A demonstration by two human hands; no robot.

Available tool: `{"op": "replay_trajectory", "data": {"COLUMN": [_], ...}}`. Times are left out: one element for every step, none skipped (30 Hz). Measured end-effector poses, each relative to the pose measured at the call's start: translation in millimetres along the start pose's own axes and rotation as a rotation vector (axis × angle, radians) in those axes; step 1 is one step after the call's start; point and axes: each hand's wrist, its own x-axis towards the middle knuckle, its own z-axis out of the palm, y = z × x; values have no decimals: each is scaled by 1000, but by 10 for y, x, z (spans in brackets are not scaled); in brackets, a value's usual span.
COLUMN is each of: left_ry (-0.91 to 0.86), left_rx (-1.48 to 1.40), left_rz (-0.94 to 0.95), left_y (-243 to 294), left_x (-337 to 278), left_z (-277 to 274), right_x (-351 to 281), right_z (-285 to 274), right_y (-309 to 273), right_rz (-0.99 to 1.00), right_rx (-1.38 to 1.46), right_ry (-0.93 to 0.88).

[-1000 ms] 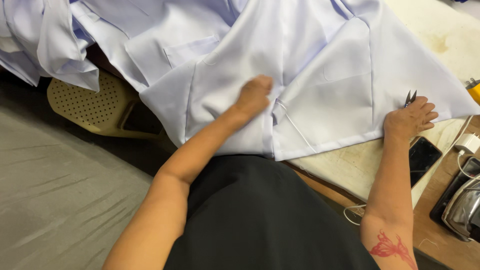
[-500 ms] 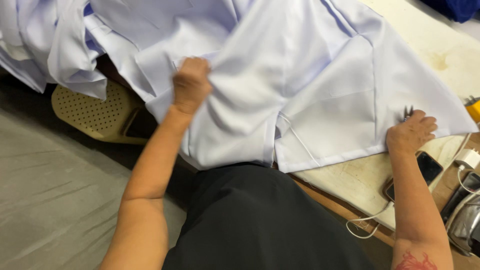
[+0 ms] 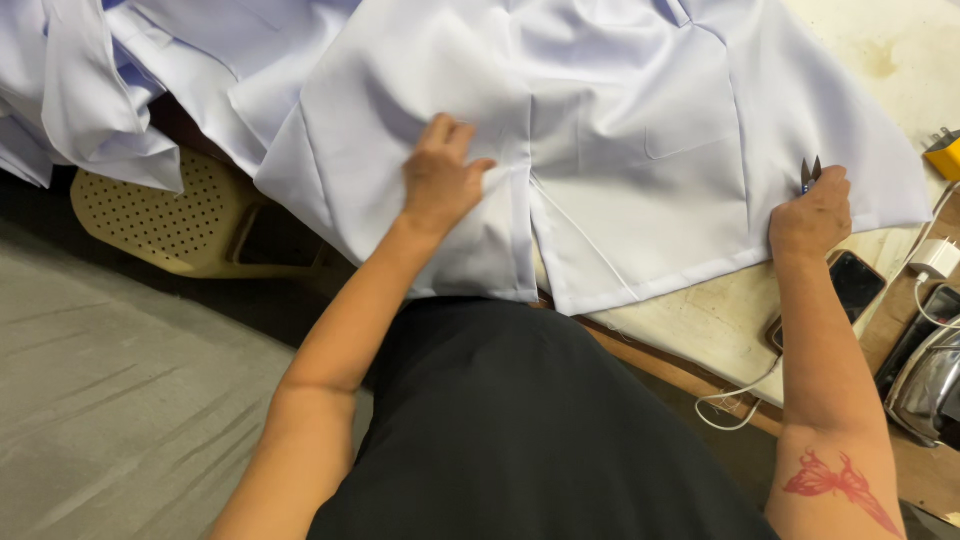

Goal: The person uses a seam ripper to trim loose threads from a white garment laid on a worktable. They repeatedly lift and reposition the fabric to access different seams and edges, removing small thread ends throughout the clip.

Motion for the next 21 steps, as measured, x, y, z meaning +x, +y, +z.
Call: {"op": "replay_trajectory", "data": {"left_ry": [0, -17, -38, -58, 15, 88, 80, 69, 6, -57, -123, -176, -224, -269, -304, -336, -304, -273, -236, -200, -168], "left_rx": [24, 64, 104, 145, 38, -70, -148, -224, -279, -332, -384, -312, -241, -171, -101, -31, -37, -43, -48, -53, -58], "left_rz": [37, 57, 84, 111, 59, 7, -156, -321, -346, -370, -400, -274, -145, -15, 116, 247, 165, 83, -1, -85, -161], "left_y": [9, 24, 12, -17, -80, -166, -253, -345, -384, -388, -340, -221, -62, 122, 278, 378, 425, 371, 252, 115, -12], "left_x": [46, 84, 154, 234, 310, 369, 391, 414, 415, 358, 250, 129, 5, -99, -136, -114, -74, -3, 87, 173, 250], "left_z": [200, 353, 445, 488, 483, 431, 354, 256, 198, 136, 97, 116, 149, 187, 196, 164, 91, -67, -251, -431, -555], "right_x": [1, 8, 14, 31, -11, -26, -44, -50, -40, -23, -7, 12, 22, 11, 42, 50, 4, -83, -158, -261, -413], "right_z": [-4, -8, 4, 19, 21, 45, 61, 84, 108, 127, 131, 123, 93, 29, -70, -191, -326, -476, -619, -775, -894], "right_y": [-14, -22, -34, -36, -6, 13, 46, 70, 79, 79, 73, 51, 14, -27, -78, -146, -235, -339, -468, -584, -722], "right_rz": [8, 12, 24, 36, 21, 5, -6, -15, -18, -21, -10, 1, 10, -4, -24, -44, -2, 39, 75, 77, 88], "right_rx": [5, 11, 19, 27, 34, 41, 45, 50, 55, 58, 55, 51, 48, 73, 100, 126, 148, 170, 192, 242, 292], "right_ry": [7, 6, 7, 7, 34, 61, 88, 101, 119, 137, 133, 128, 126, 95, 69, 43, 55, 67, 82, 33, -13]}}
